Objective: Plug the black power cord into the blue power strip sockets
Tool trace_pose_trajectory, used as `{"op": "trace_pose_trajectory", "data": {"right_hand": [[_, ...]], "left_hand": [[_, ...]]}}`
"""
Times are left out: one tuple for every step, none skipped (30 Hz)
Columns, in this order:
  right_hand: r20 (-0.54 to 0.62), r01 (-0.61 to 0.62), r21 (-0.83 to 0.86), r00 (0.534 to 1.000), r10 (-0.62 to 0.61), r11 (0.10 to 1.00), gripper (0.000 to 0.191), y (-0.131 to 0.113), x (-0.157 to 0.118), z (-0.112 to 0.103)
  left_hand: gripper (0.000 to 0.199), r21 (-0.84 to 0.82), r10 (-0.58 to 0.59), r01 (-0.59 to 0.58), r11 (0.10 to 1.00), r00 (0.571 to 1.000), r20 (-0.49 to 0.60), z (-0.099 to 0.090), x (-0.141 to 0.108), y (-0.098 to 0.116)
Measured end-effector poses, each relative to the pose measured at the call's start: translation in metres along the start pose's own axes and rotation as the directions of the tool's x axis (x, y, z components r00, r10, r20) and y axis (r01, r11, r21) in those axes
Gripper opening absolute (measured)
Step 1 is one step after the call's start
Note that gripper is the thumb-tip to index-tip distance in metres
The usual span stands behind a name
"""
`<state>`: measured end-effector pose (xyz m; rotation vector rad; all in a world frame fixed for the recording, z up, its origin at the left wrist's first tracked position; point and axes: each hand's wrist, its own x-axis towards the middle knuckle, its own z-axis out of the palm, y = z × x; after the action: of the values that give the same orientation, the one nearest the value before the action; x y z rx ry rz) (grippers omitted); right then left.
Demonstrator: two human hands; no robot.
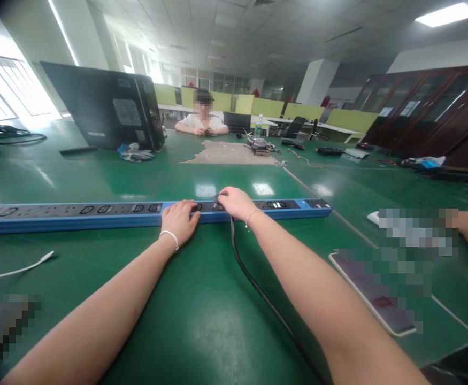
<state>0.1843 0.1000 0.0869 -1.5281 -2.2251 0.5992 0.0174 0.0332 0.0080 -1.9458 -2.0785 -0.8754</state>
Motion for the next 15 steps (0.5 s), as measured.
{"op": "trace_pose_trajectory", "data": {"right_hand": [[-0.007,0.006,-0.037,1.000,-0.006,0.999,0.031,-0.003,0.003,0.005],[-0.014,0.010,-0.074,1.000,-0.011,0.997,0.031,-0.005,0.005,0.010],[-0.019,0.013,-0.109,1.000,-0.015,0.994,0.031,-0.007,0.007,0.014],[-0.025,0.015,-0.139,1.000,-0.019,0.990,0.032,-0.009,0.009,0.018],[-0.032,0.016,-0.165,0.999,-0.022,0.986,0.032,-0.010,0.011,0.021],[-0.039,0.013,-0.186,0.999,-0.021,0.982,0.033,-0.012,0.012,0.023],[-0.045,0.007,-0.203,0.999,-0.017,0.979,0.034,-0.013,0.012,0.025],[-0.050,-0.001,-0.216,0.999,-0.010,0.976,0.034,-0.014,0.013,0.026],[-0.051,-0.008,-0.228,0.999,-0.003,0.974,0.034,-0.015,0.013,0.026],[-0.051,-0.015,-0.240,0.999,0.003,0.971,0.034,-0.017,0.012,0.027],[-0.054,-0.019,-0.251,0.999,0.006,0.968,0.034,-0.018,0.012,0.027],[-0.057,-0.021,-0.262,0.998,0.006,0.965,0.034,-0.019,0.011,0.027],[-0.062,-0.020,-0.274,0.998,0.004,0.961,0.034,-0.021,0.011,0.027],[-0.068,-0.020,-0.287,0.998,0.001,0.958,0.033,-0.022,0.010,0.027],[-0.075,-0.020,-0.297,0.997,-0.003,0.955,0.033,-0.024,0.009,0.028]], "left_hand": [[0.031,-0.001,0.000,0.000,1.000,1.000,-0.002,0.000,0.000,0.000],[0.031,-0.003,-0.001,0.001,1.000,1.000,-0.002,0.000,0.000,0.000],[0.030,-0.005,-0.005,0.005,1.000,1.000,0.000,0.000,0.000,0.001],[0.030,-0.008,-0.008,0.008,1.000,1.000,0.001,0.000,0.000,0.001],[0.030,-0.011,-0.011,0.011,1.000,1.000,0.003,0.000,0.000,0.001],[0.030,-0.013,-0.011,0.011,1.000,1.000,0.003,0.000,-0.001,0.001],[0.030,-0.015,-0.010,0.010,1.000,1.000,0.000,0.000,-0.001,0.001],[0.030,-0.015,-0.010,0.009,1.000,1.000,-0.004,0.000,-0.001,0.001],[0.030,-0.014,-0.009,0.009,1.000,1.000,-0.007,0.001,-0.001,0.001],[0.030,-0.012,-0.010,0.010,1.000,1.000,-0.009,0.001,-0.001,0.001],[0.030,-0.011,-0.011,0.011,1.000,1.000,-0.010,0.001,-0.001,0.001],[0.030,-0.010,-0.011,0.011,1.000,1.000,-0.011,0.001,0.000,0.001],[0.030,-0.009,-0.010,0.010,1.000,1.000,-0.011,0.001,0.000,0.001],[0.030,-0.008,-0.009,0.009,1.000,1.000,-0.012,0.002,0.000,0.001],[0.030,-0.008,-0.007,0.007,1.000,1.000,-0.013,0.002,0.000,0.001]]}}
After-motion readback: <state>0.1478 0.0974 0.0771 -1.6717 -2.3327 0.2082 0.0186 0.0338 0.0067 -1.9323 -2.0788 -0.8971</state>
